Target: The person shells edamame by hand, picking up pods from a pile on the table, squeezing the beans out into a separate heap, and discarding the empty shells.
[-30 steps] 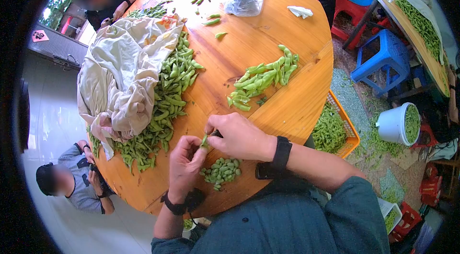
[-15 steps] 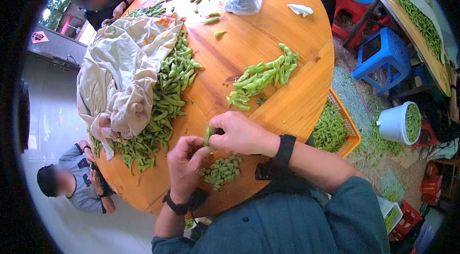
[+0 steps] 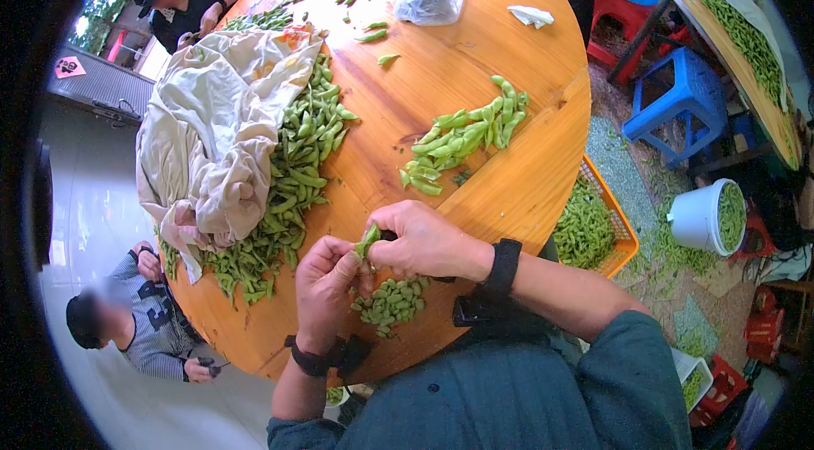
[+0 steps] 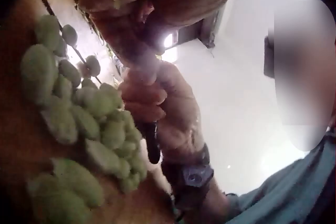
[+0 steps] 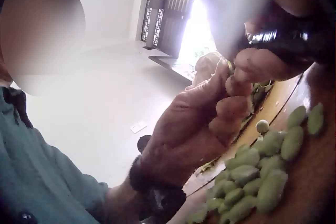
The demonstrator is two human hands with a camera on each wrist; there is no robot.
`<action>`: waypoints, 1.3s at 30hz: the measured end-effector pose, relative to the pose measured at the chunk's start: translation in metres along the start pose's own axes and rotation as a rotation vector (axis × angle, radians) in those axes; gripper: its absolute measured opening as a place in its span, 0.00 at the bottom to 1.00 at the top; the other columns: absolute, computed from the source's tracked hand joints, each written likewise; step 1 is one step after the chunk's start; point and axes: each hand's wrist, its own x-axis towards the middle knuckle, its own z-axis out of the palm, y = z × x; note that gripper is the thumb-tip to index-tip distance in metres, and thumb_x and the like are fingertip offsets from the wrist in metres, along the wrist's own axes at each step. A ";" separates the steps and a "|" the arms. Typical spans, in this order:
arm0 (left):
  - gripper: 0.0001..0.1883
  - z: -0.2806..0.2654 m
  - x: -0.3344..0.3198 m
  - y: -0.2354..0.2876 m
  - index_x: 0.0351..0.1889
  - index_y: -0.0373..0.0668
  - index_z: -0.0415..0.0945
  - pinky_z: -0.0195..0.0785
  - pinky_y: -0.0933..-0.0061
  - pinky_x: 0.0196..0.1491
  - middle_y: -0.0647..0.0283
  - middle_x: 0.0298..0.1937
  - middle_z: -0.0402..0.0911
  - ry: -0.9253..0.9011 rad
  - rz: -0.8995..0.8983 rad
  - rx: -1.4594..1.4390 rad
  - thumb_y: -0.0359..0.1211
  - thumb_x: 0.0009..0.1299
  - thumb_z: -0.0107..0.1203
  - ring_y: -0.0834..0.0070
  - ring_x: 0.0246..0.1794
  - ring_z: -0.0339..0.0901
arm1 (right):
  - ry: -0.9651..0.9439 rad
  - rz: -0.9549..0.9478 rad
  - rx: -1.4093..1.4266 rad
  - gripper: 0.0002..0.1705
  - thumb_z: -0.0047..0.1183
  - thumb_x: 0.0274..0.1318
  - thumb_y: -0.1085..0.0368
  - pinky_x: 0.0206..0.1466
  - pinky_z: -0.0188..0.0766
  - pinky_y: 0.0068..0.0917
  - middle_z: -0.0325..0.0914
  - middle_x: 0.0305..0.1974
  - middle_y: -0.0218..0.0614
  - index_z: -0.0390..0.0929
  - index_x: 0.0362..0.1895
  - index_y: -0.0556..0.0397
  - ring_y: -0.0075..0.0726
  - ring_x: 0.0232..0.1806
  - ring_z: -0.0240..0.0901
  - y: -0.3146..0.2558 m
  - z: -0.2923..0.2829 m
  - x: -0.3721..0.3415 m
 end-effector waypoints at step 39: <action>0.11 -0.019 -0.030 0.009 0.46 0.36 0.79 0.75 0.67 0.39 0.54 0.35 0.83 0.169 0.517 0.987 0.23 0.66 0.59 0.61 0.33 0.82 | 0.702 -0.571 -1.247 0.13 0.52 0.53 0.73 0.43 0.77 0.43 0.76 0.39 0.48 0.72 0.45 0.59 0.53 0.45 0.77 -0.012 -0.034 -0.005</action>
